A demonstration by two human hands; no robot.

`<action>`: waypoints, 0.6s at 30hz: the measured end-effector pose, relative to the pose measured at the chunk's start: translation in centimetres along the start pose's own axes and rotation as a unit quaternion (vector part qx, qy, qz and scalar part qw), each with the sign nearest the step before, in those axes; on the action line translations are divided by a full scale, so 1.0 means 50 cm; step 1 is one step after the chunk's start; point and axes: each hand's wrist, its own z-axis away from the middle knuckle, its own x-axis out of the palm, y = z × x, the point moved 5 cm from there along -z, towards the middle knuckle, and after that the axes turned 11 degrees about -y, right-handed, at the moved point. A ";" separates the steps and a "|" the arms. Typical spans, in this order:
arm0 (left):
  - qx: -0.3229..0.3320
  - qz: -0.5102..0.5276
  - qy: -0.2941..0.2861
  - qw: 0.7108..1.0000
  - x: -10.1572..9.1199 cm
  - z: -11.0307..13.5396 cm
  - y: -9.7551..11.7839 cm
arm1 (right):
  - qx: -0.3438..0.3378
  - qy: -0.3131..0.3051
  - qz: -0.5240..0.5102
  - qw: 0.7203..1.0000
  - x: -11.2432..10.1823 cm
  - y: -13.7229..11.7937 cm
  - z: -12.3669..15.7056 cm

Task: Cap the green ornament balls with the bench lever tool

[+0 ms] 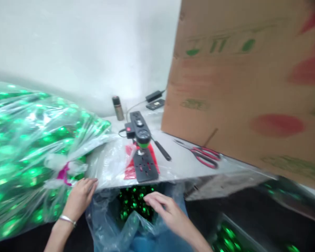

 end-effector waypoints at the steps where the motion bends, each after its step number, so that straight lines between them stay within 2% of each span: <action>1: 0.010 -0.007 0.036 0.999 0.002 0.026 0.007 | -0.083 -0.021 0.002 0.996 0.031 -0.061 -0.053; 2: 0.005 -0.020 0.082 0.996 0.003 0.055 0.010 | -0.154 -0.033 0.020 0.987 0.064 -0.112 -0.101; 4: -0.055 -0.060 0.212 0.974 -0.006 0.118 -0.005 | -0.257 -0.036 0.093 0.961 0.127 -0.177 -0.186; 6: -0.155 -0.083 0.355 0.918 -0.022 0.175 -0.045 | -0.282 -0.027 0.202 0.938 0.185 -0.192 -0.268; 8: -0.281 -0.023 0.456 0.844 -0.032 0.213 -0.106 | -0.274 -0.034 0.301 0.913 0.237 -0.179 -0.336; 9: -0.350 0.039 0.481 0.803 -0.032 0.223 -0.140 | -0.275 -0.044 0.322 0.905 0.258 -0.169 -0.360; 11: -0.461 0.179 0.489 0.719 -0.021 0.223 -0.191 | -0.290 -0.065 0.341 0.892 0.291 -0.151 -0.383; 12: -0.492 0.229 0.480 0.689 -0.014 0.215 -0.205 | -0.301 -0.076 0.343 0.887 0.303 -0.145 -0.383; 13: -0.508 0.259 0.472 0.673 -0.010 0.205 -0.212 | -0.311 -0.085 0.345 0.881 0.311 -0.142 -0.378; 15: -0.513 0.272 0.467 0.667 -0.007 0.186 -0.216 | -0.344 -0.095 0.342 0.869 0.318 -0.148 -0.358; 18: -0.498 0.226 0.468 0.694 -0.016 0.168 -0.224 | -0.406 -0.085 0.300 0.859 0.307 -0.186 -0.325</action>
